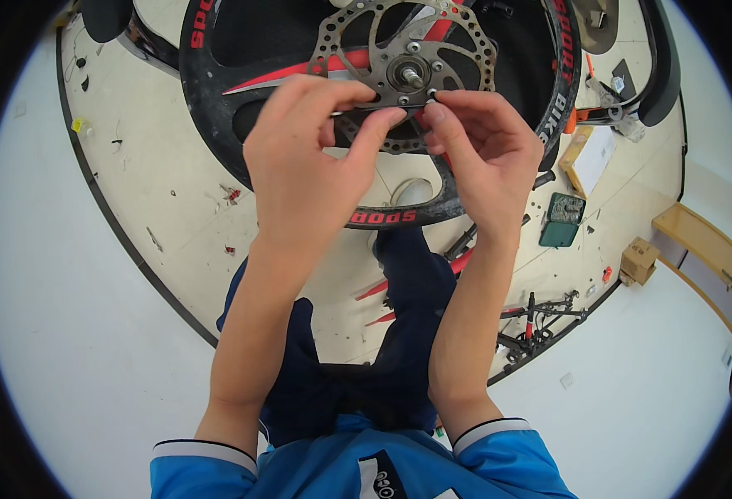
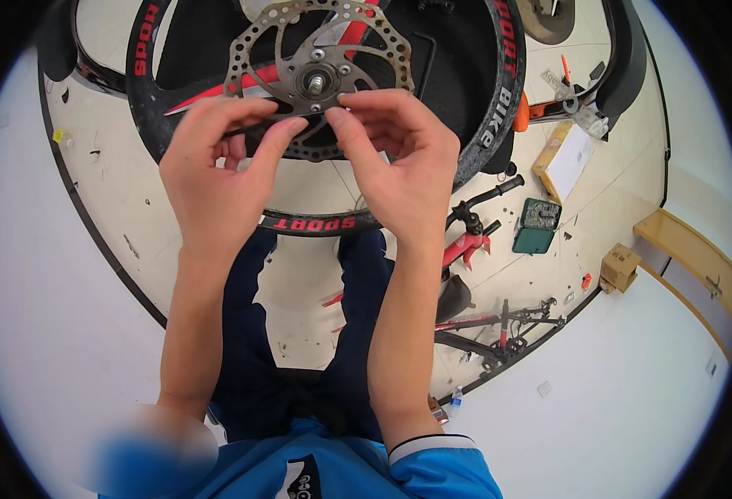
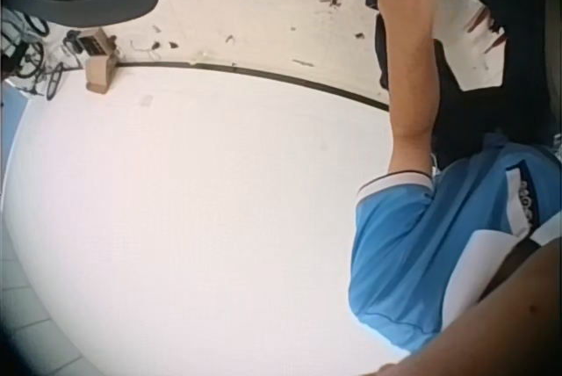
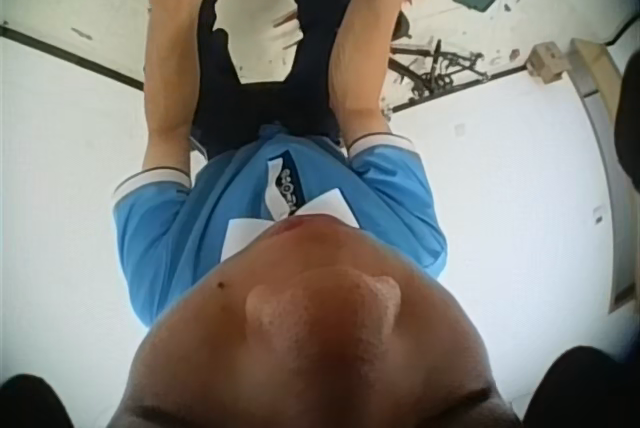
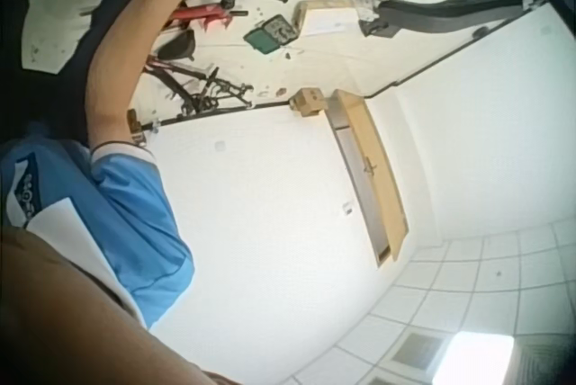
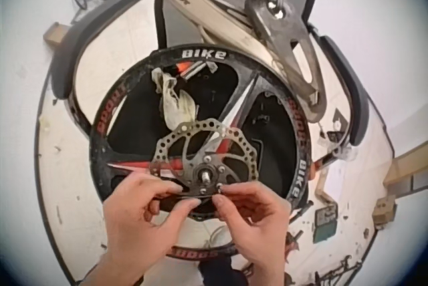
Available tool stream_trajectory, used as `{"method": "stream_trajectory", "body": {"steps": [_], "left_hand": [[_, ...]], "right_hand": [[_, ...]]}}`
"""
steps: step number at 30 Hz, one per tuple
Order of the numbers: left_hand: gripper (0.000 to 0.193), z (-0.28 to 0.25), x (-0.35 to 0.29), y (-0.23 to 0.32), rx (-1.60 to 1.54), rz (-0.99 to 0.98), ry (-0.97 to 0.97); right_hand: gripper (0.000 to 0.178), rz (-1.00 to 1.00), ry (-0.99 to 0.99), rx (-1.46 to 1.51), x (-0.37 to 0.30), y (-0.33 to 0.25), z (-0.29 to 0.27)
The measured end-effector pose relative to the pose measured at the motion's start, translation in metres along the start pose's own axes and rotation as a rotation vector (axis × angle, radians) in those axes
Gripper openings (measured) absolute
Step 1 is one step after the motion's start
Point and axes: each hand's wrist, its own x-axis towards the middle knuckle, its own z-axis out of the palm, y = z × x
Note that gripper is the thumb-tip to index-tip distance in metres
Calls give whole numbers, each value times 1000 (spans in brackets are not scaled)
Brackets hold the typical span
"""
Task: The person uses an Allen key to tighten bolts on a bicycle disc brake rotor attached to a wheel. The person rotates the wheel and continues to tighten the bolts.
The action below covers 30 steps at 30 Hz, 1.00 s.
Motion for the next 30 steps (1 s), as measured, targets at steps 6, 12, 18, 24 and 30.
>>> {"method": "stream_trajectory", "body": {"steps": [6, 12, 18, 24, 30], "left_hand": [[25, -1, 7, -9, 36, 21, 43], [22, -4, 11, -8, 58, 68, 27], [18, -8, 2, 3, -108, -161, -227], [25, 29, -33, 42, -649, -561, -247], [23, 38, -35, 38, -991, -778, -285]], "right_hand": [[16, -22, -11, -25, 0, 1, 0], [14, -62, 56, -75, -3, -1, 7], [16, -127, 91, -74, 0, 1, 3], [20, -249, 57, -72, 3, 0, -4], [18, -161, 30, -142, 5, -2, -11]]}}
